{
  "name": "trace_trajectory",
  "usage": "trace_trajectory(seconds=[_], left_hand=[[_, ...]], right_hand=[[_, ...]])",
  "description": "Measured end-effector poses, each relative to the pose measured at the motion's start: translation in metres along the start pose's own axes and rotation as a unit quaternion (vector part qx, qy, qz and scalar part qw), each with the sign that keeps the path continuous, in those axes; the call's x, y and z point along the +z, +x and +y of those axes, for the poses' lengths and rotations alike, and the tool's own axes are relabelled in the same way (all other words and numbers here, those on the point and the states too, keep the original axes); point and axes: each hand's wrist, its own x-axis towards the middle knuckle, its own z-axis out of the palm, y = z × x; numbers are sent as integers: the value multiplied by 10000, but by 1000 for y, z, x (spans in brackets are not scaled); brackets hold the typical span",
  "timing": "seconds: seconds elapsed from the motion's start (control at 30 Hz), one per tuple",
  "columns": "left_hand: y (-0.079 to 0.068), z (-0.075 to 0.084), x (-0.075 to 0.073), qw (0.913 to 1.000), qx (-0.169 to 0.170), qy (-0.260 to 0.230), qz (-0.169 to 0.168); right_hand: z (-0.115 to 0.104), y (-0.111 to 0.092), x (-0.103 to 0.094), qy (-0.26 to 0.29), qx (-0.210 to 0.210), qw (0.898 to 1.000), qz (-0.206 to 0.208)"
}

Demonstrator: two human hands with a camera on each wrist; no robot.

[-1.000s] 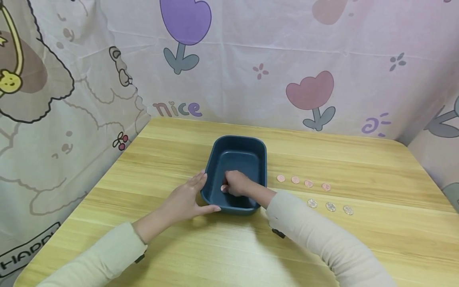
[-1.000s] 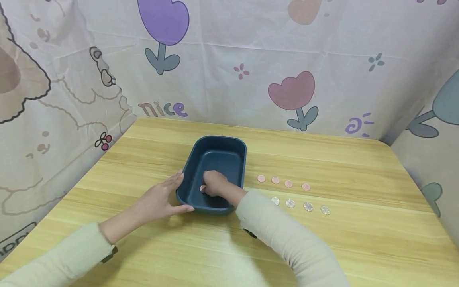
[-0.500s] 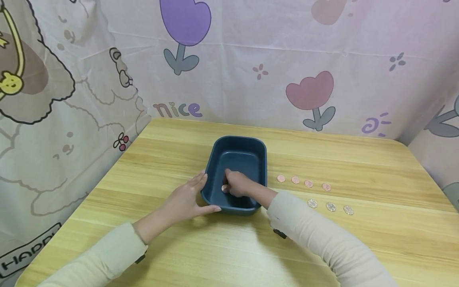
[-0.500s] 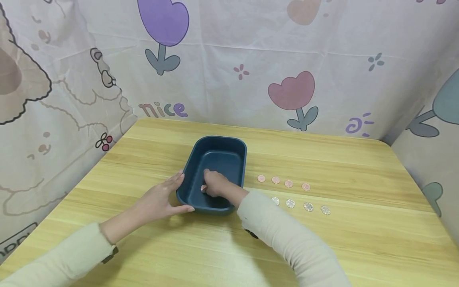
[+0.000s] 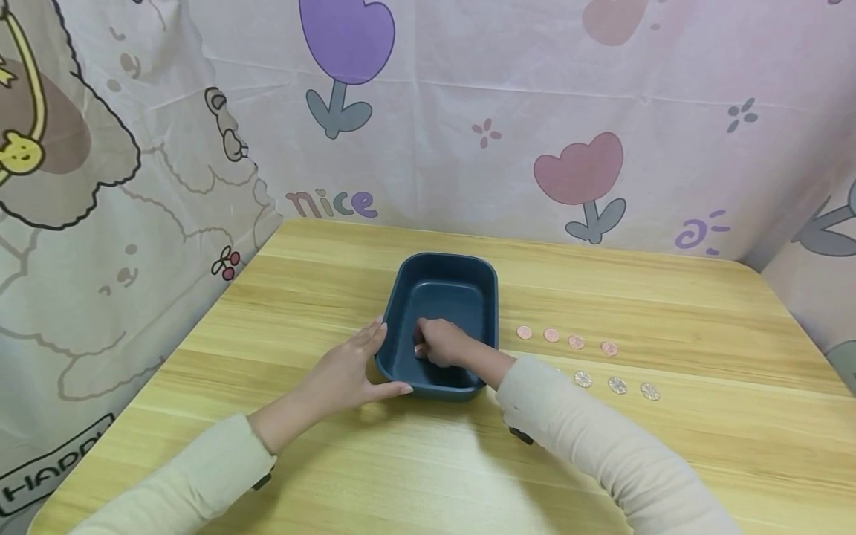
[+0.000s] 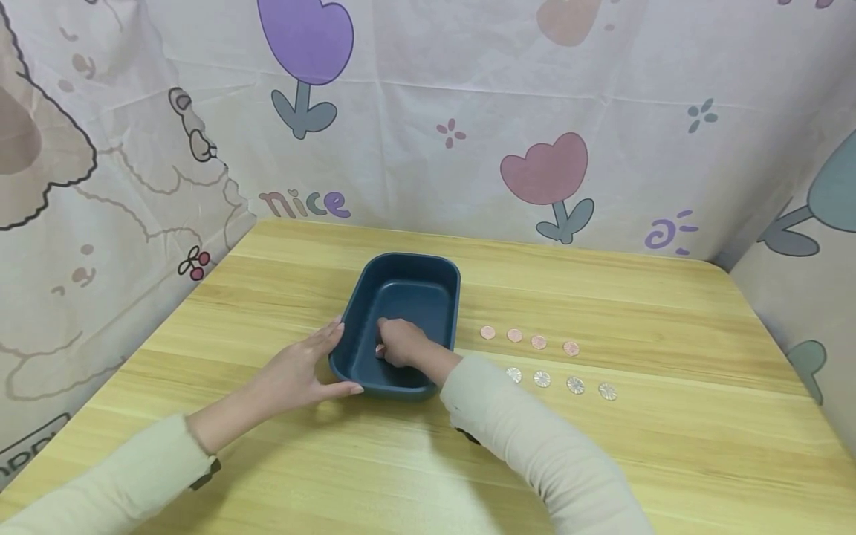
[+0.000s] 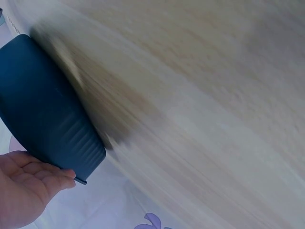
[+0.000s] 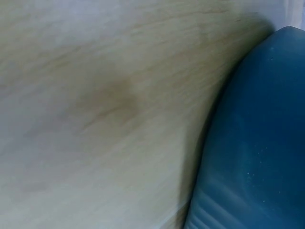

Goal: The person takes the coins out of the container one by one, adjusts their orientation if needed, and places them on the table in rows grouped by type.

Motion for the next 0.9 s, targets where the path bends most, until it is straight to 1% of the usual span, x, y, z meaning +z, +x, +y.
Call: trace_trajectory(seconds=[0.1,0.17,0.37,0.5,0.7,0.9], left_hand=[[0,-1,0,10000,42,19,28],[-1,-1,0,10000,16,3,4],[-1,0,1,9999,-69,-72,-90],[-1,0,1,9999,-51,-61,-65],[1,0,0,9999,-48,-39,-98],[1,0,-2,9999,-58,-12,-116]], right_hand=[[0,0,1,34,-24,10000,36],[2,1,2,149,-63,9998,121],[8,2,2,746,-7,9958,529],[10,0,-1,1018,28,9926,668],[11,-7,-7,1672,-211,9814,921],[16,-20,-17,2206,-182,9675,1222]])
